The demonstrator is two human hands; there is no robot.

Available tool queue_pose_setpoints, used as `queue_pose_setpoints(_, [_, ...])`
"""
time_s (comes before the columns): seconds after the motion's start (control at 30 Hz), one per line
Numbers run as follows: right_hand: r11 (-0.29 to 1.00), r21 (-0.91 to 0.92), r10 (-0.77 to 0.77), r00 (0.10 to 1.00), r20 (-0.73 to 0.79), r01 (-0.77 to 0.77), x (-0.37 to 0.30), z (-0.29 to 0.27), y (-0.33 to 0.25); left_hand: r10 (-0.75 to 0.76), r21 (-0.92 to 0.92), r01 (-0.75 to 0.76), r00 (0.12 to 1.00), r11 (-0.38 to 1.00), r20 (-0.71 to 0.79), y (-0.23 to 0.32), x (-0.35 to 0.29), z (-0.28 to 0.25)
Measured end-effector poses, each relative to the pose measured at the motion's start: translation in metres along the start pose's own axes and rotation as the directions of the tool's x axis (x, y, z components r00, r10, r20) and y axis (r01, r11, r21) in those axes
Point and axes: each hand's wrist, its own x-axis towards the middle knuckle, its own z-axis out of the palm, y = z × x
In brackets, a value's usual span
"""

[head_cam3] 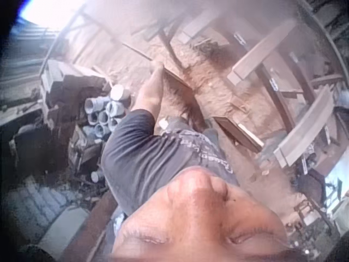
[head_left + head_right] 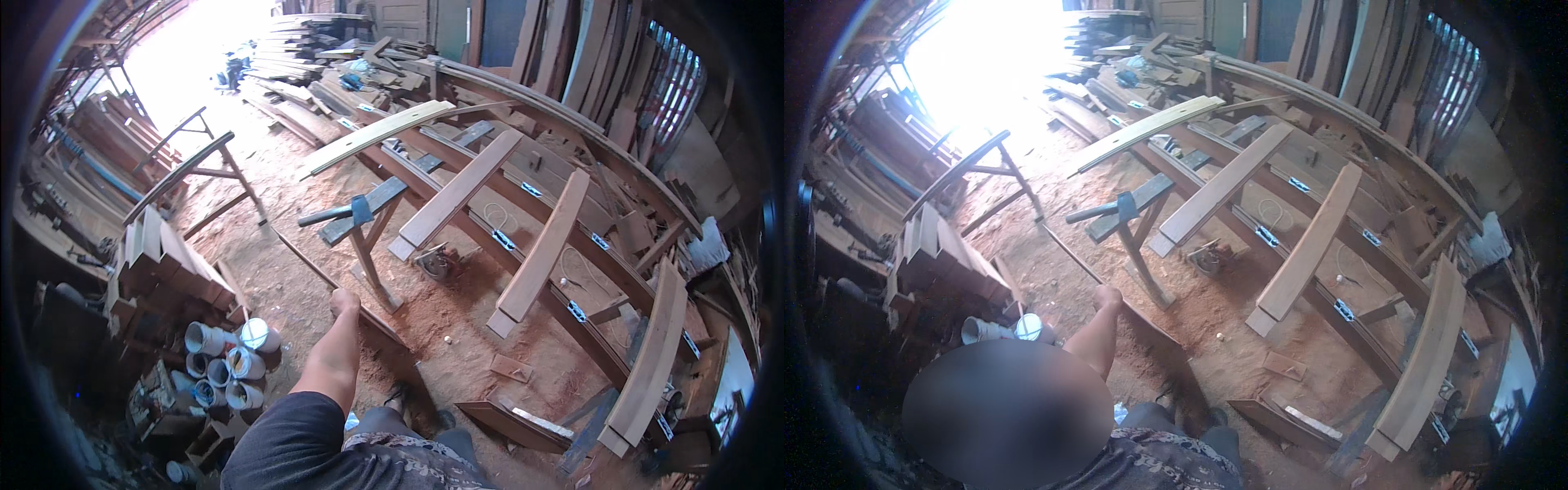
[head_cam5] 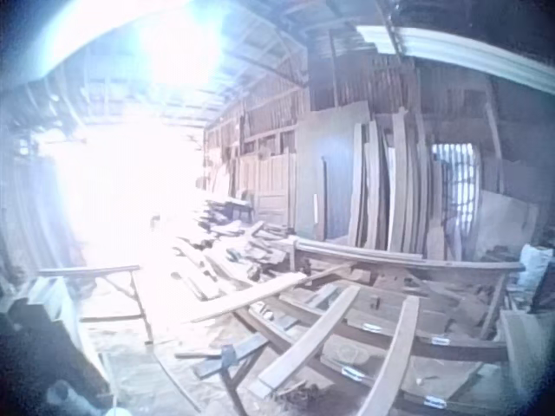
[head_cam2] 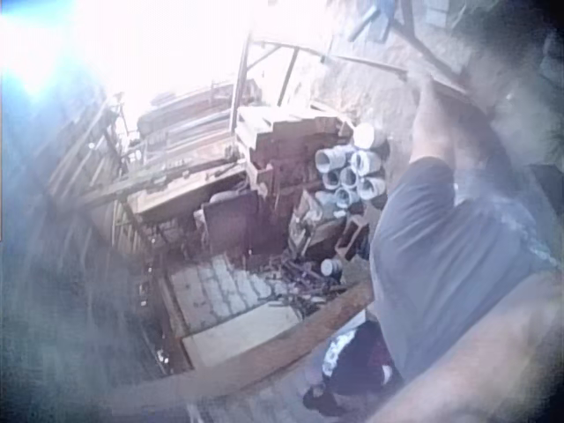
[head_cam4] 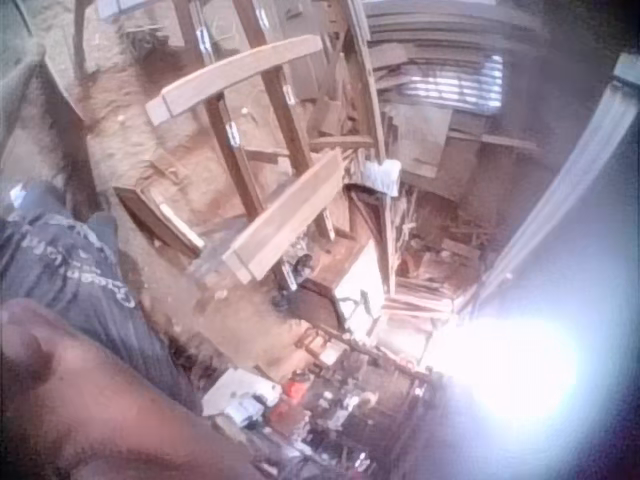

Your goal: The person assembles a wooden furniture frame in a workshop. They apply glue to wooden planks, secure them with clamps, and attach a large wooden panel to the frame. The person handles various wooden components and tools throughout the process.

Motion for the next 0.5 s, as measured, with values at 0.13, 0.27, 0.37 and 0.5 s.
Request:
queue_pose_setpoints(0.13, [0.984, 0.147, 0.095, 0.994, 0.048, -0.101, -0.034, 0.02, -0.029, 0.035, 0.018, -0.037, 0.993, 0.999, 0.112, 0.04, 0.003, 0.009])
queue_pose_setpoints(0.27, [0.933, 0.28, 0.222, 0.974, 0.048, -0.227, -0.085, 0.035, -0.022, 0.197, -0.227, -0.158, 0.968, 0.961, 0.157, 0.024, -0.009, 0.025])
queue_pose_setpoints(0.37, [0.847, 0.401, 0.368, 0.929, 0.035, -0.35, -0.14, 0.051, 0.001, 0.476, -0.256, -0.433, 0.868, 0.864, 0.139, -0.023, -0.062, 0.05])
queue_pose_setpoints(0.5, [0.659, 0.547, 0.565, 0.82, 0.094, -0.516, -0.22, 0.089, 0.037, 0.945, -0.078, -0.949, 0.29, 0.304, 0.153, -0.103, -0.189, 0.081])
